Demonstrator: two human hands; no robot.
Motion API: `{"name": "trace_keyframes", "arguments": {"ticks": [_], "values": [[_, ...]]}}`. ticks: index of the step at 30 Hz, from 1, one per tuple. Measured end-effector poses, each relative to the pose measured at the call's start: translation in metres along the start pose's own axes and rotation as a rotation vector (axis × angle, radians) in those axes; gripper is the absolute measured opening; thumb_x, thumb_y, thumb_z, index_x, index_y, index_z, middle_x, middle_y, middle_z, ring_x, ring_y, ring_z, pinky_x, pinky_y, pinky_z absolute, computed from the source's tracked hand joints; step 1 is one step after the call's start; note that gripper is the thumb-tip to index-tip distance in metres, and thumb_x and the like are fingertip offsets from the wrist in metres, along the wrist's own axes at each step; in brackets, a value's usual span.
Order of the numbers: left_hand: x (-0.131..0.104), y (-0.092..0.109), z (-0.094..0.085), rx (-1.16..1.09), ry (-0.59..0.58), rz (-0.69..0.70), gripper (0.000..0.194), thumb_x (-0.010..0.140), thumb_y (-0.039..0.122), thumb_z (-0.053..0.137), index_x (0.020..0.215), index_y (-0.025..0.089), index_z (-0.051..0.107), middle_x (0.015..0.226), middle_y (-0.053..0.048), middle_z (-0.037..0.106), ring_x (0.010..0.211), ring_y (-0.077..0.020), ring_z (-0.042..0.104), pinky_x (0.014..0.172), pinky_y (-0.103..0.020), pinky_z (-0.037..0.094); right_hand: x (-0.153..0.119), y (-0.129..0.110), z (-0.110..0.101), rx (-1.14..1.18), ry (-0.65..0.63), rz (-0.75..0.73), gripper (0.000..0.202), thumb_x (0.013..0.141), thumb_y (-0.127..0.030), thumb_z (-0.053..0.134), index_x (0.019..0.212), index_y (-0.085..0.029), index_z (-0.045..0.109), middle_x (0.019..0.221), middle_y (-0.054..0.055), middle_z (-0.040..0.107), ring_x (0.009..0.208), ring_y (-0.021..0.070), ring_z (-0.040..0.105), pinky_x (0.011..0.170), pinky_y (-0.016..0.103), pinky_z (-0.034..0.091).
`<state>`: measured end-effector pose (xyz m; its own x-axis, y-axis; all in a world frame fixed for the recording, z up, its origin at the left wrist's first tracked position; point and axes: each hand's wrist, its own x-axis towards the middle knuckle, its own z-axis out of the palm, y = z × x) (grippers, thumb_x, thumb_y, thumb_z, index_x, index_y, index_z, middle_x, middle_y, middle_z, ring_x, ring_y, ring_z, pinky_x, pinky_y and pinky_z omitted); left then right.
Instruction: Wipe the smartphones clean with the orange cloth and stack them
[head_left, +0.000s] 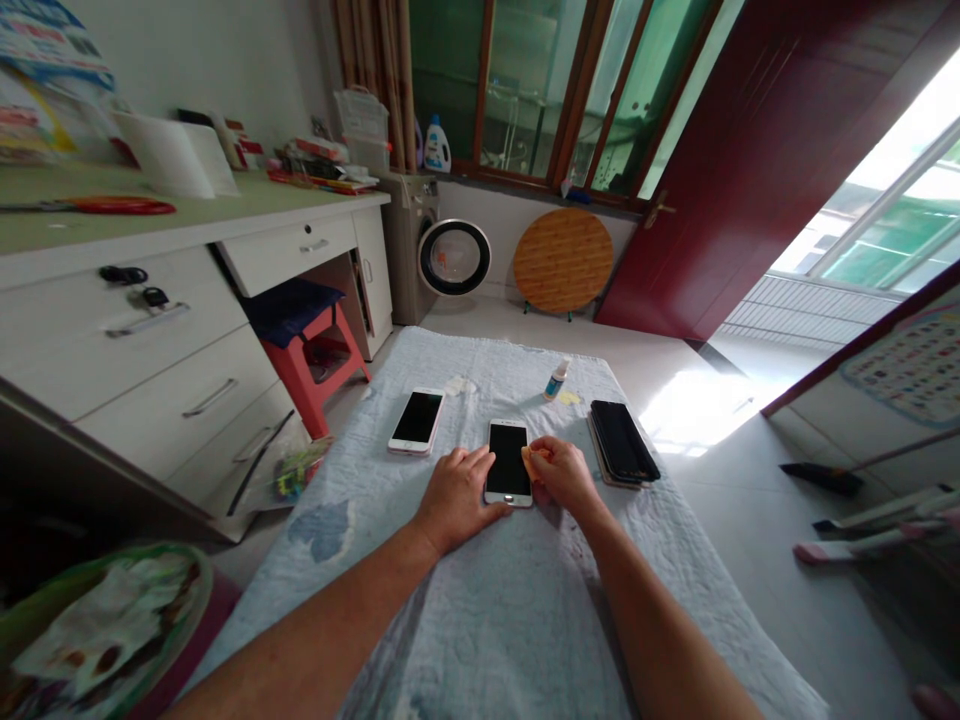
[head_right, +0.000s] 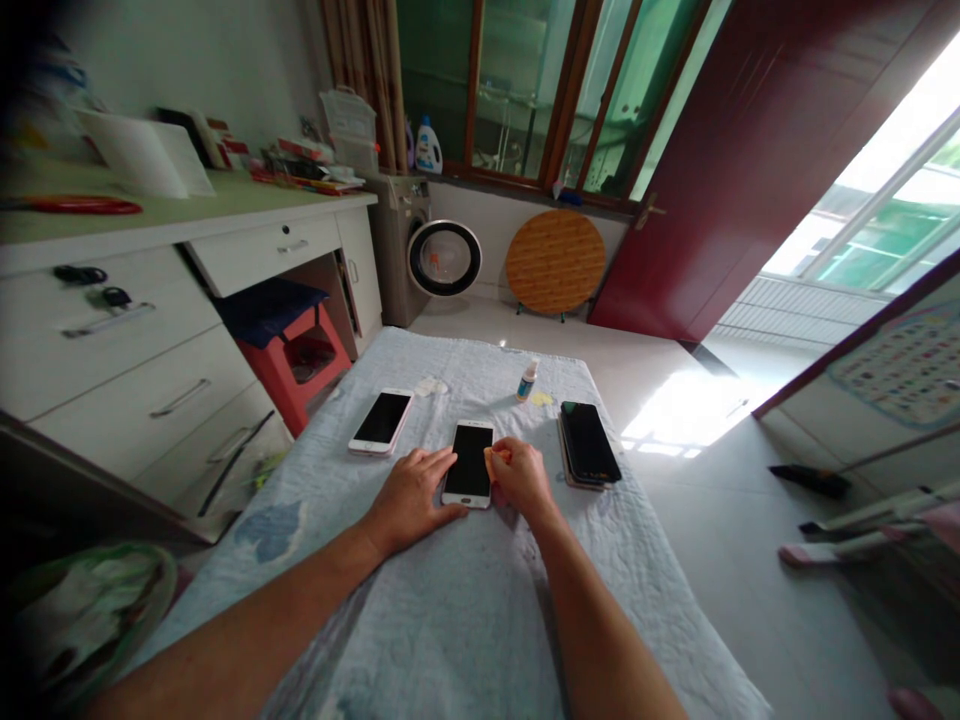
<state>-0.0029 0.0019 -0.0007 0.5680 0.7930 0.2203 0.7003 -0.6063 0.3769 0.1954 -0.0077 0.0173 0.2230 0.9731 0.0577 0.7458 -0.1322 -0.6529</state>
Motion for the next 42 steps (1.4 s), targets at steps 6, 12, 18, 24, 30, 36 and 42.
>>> {"name": "trace_keyframes", "arguments": {"ticks": [6, 12, 18, 24, 30, 36, 42], "values": [[0.0, 0.0, 0.0, -0.012, 0.002, 0.003, 0.075, 0.072, 0.059, 0.069, 0.132, 0.016, 0.053, 0.134, -0.013, 0.057, 0.115, -0.032, 0.053, 0.097, -0.044, 0.042, 0.001, 0.001, 0.001, 0.037, -0.022, 0.052, 0.028, 0.08, -0.04, 0.055, 0.085, -0.018, 0.073, 0.07, 0.003, 0.068, 0.068, 0.016, 0.061, 0.061, 0.023, 0.041], [0.0, 0.0, 0.0, -0.012, -0.011, -0.01, 0.074, 0.071, 0.064, 0.068, 0.127, 0.016, 0.057, 0.14, -0.014, 0.052, 0.121, -0.0329, 0.05, 0.101, -0.046, 0.04, 0.005, 0.008, 0.007, -0.038, 0.137, -0.067, 0.022, 0.08, -0.028, 0.053, 0.082, -0.018, 0.072, 0.085, 0.005, 0.066, 0.078, 0.0156, 0.06, 0.071, 0.023, 0.043], [0.001, -0.001, 0.001, -0.014, -0.022, 0.001, 0.073, 0.072, 0.062, 0.068, 0.128, 0.017, 0.056, 0.138, -0.012, 0.054, 0.119, -0.033, 0.051, 0.099, -0.045, 0.041, 0.015, 0.01, 0.017, -0.127, 0.178, -0.062, 0.025, 0.084, -0.026, 0.051, 0.087, -0.015, 0.074, 0.088, 0.007, 0.063, 0.077, 0.0147, 0.058, 0.071, 0.022, 0.042], [0.001, 0.001, -0.001, -0.006, -0.026, 0.001, 0.075, 0.072, 0.063, 0.068, 0.128, 0.015, 0.056, 0.137, -0.013, 0.054, 0.117, -0.0333, 0.051, 0.098, -0.045, 0.042, 0.014, 0.005, 0.019, -0.204, 0.091, -0.031, 0.024, 0.083, -0.022, 0.054, 0.092, -0.013, 0.075, 0.089, 0.008, 0.067, 0.082, 0.0157, 0.061, 0.074, 0.021, 0.043], [0.0, 0.003, -0.003, -0.012, -0.014, -0.014, 0.071, 0.072, 0.059, 0.07, 0.126, 0.016, 0.057, 0.136, -0.012, 0.056, 0.115, -0.0338, 0.052, 0.096, -0.045, 0.043, 0.001, 0.003, 0.01, -0.209, 0.017, 0.001, 0.023, 0.081, -0.024, 0.057, 0.086, -0.014, 0.076, 0.087, 0.009, 0.071, 0.083, 0.0182, 0.064, 0.073, 0.023, 0.043], [0.0, 0.003, 0.0, -0.012, 0.008, -0.016, 0.066, 0.072, 0.055, 0.071, 0.123, 0.016, 0.058, 0.134, -0.013, 0.057, 0.114, -0.0339, 0.053, 0.095, -0.045, 0.044, -0.03, 0.0, 0.002, -0.138, -0.045, 0.041, 0.021, 0.077, -0.027, 0.057, 0.074, -0.016, 0.075, 0.073, 0.007, 0.071, 0.068, 0.0171, 0.064, 0.061, 0.022, 0.042], [0.0, 0.003, 0.001, -0.025, 0.018, -0.017, 0.064, 0.074, 0.057, 0.068, 0.123, 0.018, 0.058, 0.135, -0.013, 0.057, 0.116, -0.0334, 0.053, 0.096, -0.046, 0.043, -0.046, -0.002, 0.001, -0.092, -0.047, 0.097, 0.02, 0.076, -0.029, 0.059, 0.072, -0.017, 0.074, 0.069, 0.006, 0.071, 0.065, 0.0168, 0.064, 0.057, 0.022, 0.041]]}}
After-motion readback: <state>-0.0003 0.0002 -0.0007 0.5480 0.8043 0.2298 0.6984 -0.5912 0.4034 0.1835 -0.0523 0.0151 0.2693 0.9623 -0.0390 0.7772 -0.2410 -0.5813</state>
